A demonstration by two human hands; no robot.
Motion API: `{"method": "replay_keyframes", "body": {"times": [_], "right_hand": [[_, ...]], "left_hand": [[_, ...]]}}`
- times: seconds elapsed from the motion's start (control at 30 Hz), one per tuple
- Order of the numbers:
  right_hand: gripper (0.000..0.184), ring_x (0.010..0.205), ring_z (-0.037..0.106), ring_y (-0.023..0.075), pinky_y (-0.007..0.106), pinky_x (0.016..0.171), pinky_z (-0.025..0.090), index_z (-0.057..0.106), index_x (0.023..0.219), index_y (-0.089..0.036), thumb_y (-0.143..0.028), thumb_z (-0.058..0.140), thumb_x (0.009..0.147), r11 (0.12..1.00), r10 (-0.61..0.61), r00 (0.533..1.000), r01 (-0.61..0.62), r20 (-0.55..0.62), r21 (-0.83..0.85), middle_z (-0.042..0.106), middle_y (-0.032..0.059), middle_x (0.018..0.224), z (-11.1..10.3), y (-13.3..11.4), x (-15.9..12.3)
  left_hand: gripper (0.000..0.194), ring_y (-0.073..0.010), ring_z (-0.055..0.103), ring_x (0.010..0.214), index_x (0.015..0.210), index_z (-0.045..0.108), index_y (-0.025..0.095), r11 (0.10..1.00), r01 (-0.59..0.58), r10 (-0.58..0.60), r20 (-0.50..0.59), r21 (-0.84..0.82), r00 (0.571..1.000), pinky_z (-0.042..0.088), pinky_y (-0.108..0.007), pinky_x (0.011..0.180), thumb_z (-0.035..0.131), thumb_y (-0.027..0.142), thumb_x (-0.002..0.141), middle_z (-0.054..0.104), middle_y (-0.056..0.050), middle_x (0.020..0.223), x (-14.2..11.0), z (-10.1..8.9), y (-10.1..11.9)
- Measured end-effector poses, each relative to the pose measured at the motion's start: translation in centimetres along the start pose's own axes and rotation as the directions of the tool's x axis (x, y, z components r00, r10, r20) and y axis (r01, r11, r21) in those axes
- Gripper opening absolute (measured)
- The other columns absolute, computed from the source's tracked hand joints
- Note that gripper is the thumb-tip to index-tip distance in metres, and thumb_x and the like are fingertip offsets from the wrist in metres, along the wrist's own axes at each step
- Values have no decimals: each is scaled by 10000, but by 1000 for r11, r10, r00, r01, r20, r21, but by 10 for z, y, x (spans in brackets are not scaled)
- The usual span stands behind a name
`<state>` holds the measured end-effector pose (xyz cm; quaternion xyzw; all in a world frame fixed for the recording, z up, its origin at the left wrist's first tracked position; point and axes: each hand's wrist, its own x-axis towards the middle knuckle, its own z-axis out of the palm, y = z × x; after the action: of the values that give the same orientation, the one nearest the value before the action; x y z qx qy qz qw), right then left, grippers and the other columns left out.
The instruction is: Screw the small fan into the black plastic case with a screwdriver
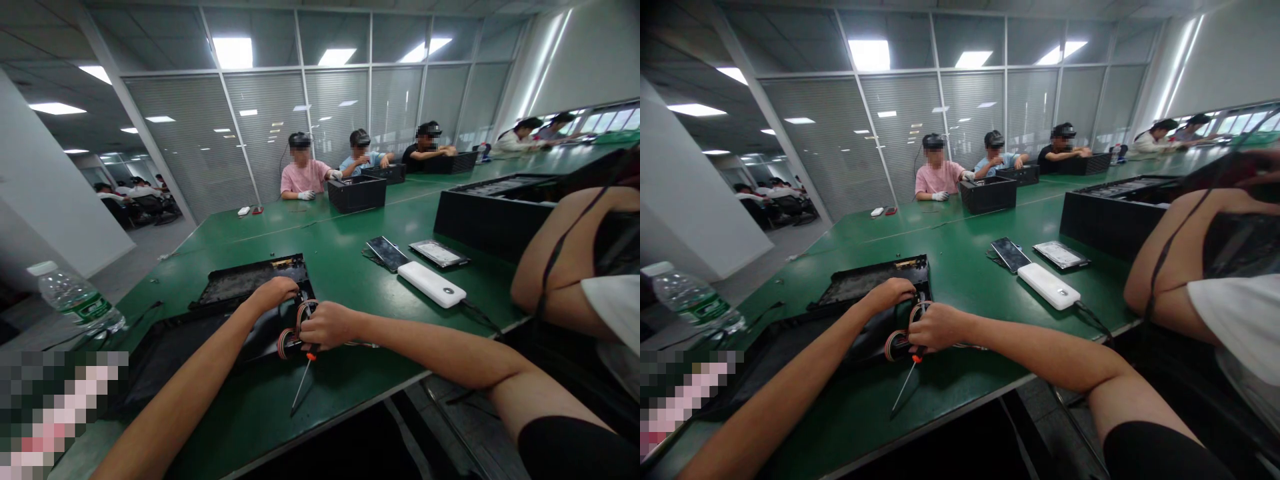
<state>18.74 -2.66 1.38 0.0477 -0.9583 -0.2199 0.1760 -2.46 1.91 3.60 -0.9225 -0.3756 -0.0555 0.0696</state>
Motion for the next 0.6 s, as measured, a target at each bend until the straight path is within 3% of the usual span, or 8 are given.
{"method": "replay_keyframes", "body": {"times": [0.6], "right_hand": [[283,577,492,109,272,486,230,535,831,-178,-405,373,876,1000,14,999,-14,31,9,587,20,754,1,-1,-1]], "left_hand": [[216,-146,556,842,986,637,133,993,-100,97,-48,-63,994,429,-236,786,482,188,847,620,-77,909,7,18,-16]]}}
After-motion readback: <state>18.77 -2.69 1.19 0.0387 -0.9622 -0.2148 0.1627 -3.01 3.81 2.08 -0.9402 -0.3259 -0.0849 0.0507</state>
